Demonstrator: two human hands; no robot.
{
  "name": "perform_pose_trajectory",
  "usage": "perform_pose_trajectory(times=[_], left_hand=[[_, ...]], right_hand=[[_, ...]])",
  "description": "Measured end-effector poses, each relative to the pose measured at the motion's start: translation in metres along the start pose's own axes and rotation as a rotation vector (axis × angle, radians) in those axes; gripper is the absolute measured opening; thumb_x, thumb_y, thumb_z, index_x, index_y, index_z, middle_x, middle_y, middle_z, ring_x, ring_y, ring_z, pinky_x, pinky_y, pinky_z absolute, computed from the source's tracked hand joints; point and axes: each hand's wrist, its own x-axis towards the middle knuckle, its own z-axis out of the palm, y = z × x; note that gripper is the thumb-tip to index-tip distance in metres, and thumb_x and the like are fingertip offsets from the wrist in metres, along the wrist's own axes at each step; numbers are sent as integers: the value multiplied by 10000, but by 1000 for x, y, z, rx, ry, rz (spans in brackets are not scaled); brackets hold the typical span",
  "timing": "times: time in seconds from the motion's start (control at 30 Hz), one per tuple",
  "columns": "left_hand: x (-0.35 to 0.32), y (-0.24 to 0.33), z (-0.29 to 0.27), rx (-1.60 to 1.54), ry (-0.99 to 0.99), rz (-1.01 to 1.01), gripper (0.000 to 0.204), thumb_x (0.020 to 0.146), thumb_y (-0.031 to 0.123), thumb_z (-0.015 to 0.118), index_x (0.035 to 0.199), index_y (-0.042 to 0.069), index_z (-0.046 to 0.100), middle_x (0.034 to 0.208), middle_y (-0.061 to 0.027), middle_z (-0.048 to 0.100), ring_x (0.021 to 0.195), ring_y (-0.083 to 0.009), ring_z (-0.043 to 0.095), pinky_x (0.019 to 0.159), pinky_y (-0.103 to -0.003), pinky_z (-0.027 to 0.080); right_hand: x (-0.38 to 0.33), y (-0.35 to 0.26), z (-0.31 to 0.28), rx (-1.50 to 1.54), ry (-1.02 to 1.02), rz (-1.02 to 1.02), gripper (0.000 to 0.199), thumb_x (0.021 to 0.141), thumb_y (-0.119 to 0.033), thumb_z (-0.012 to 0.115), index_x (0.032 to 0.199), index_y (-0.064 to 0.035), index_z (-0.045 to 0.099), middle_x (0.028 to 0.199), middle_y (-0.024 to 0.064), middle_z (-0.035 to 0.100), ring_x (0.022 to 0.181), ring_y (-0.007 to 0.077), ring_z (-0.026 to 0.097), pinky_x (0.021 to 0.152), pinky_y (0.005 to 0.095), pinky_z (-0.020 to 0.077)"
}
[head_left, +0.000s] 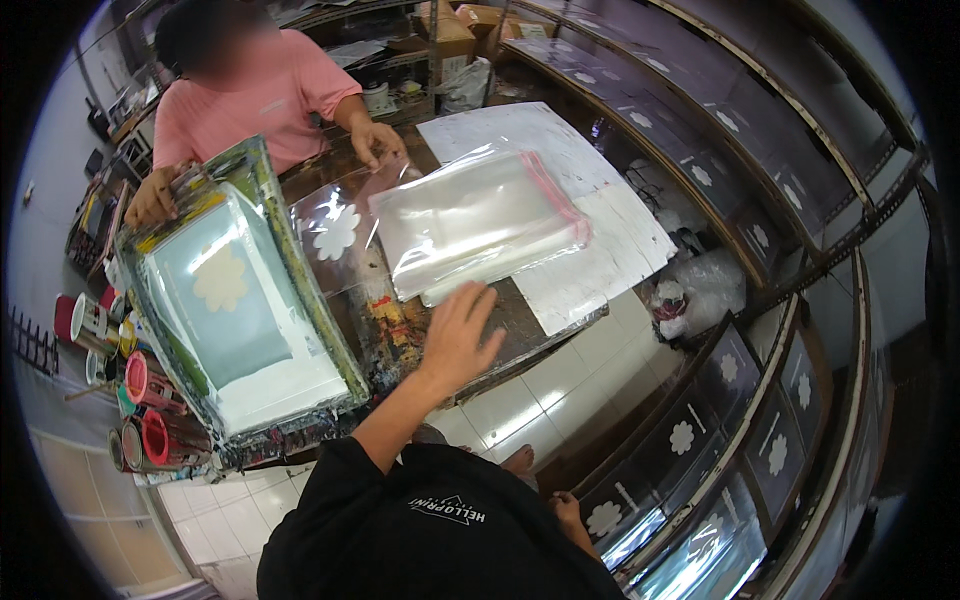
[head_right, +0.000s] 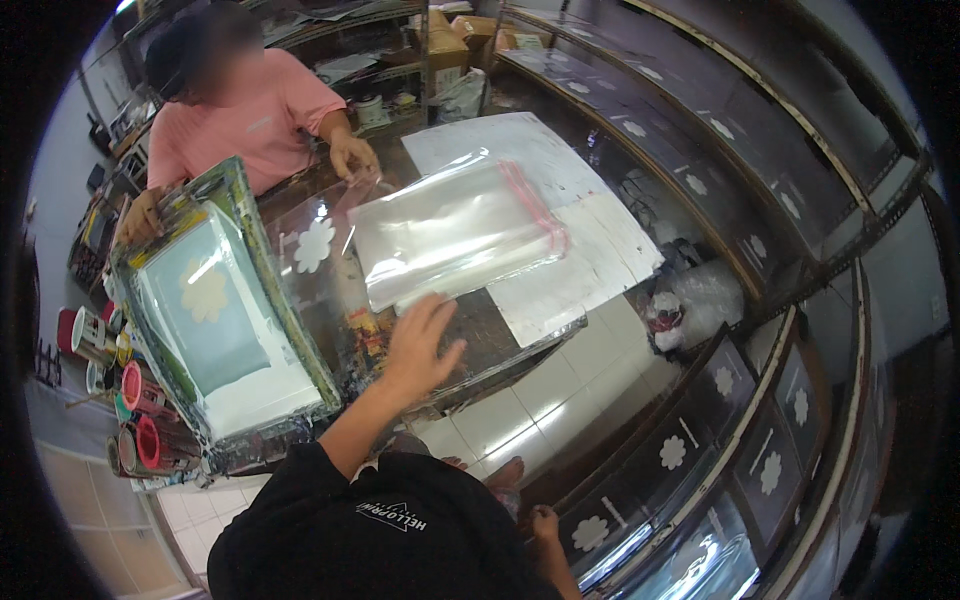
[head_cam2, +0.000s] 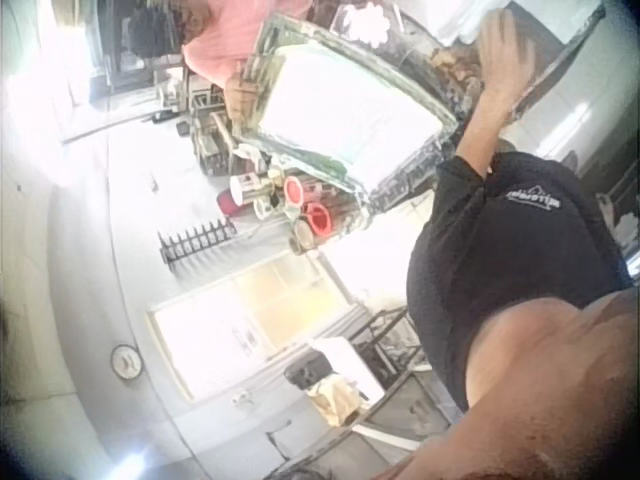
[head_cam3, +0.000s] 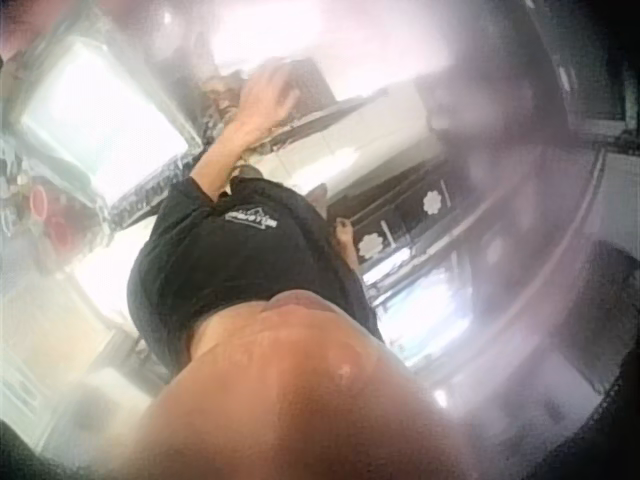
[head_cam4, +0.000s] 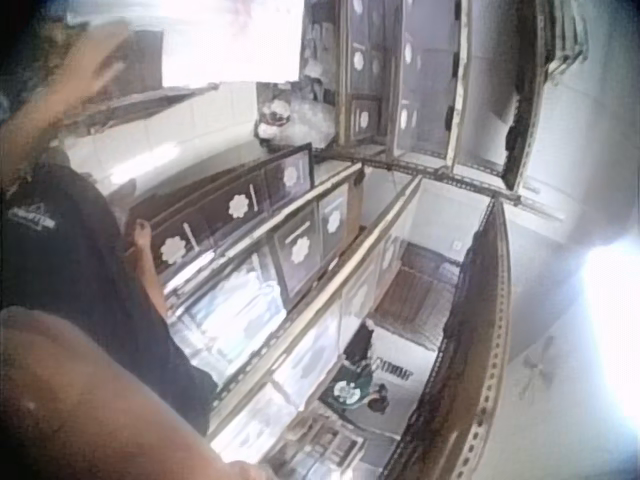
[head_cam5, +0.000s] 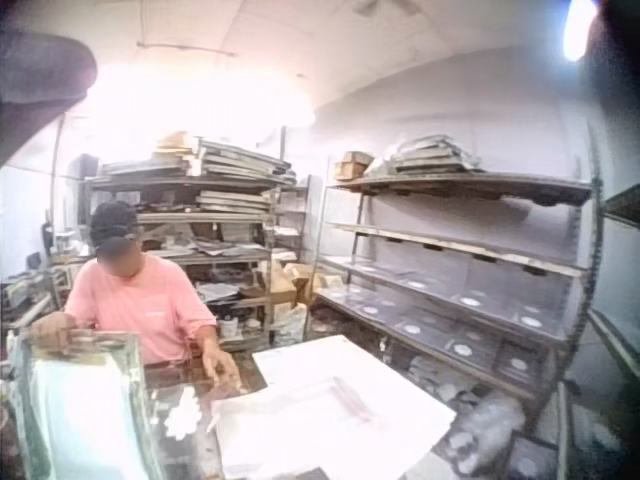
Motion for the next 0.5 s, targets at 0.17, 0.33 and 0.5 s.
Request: perform_pose_trajectory(times=[0.17,0.33,0.5], left_hand=[[69,-16,-4,361,31,107,791,789,241,773,1447,1,404,1491,-277,355,1405,-428,326,1152,-581,252],[131,-53,70,405,-71,121,931,769,309,782,1510,8,305,1498,-262,367,1387,-385,379,1131,-577,278],[154,-62,108,512,-481,-38,574,875,252,641,1376,9,501,1317,-169,559,1169,-306,544,1001,-525,375]], right_hand=[[12,18,8,-132,26,29,218,888,-51,585,1087,28,627,852,100,661,691,183,630,604,312,513],[28,42,7,24,37,13,210,897,-6,574,1106,8,584,830,83,627,636,185,605,536,302,491],[12,36,8,221,38,66,201,900,25,564,1095,-18,539,823,71,589,618,190,589,541,316,495]])
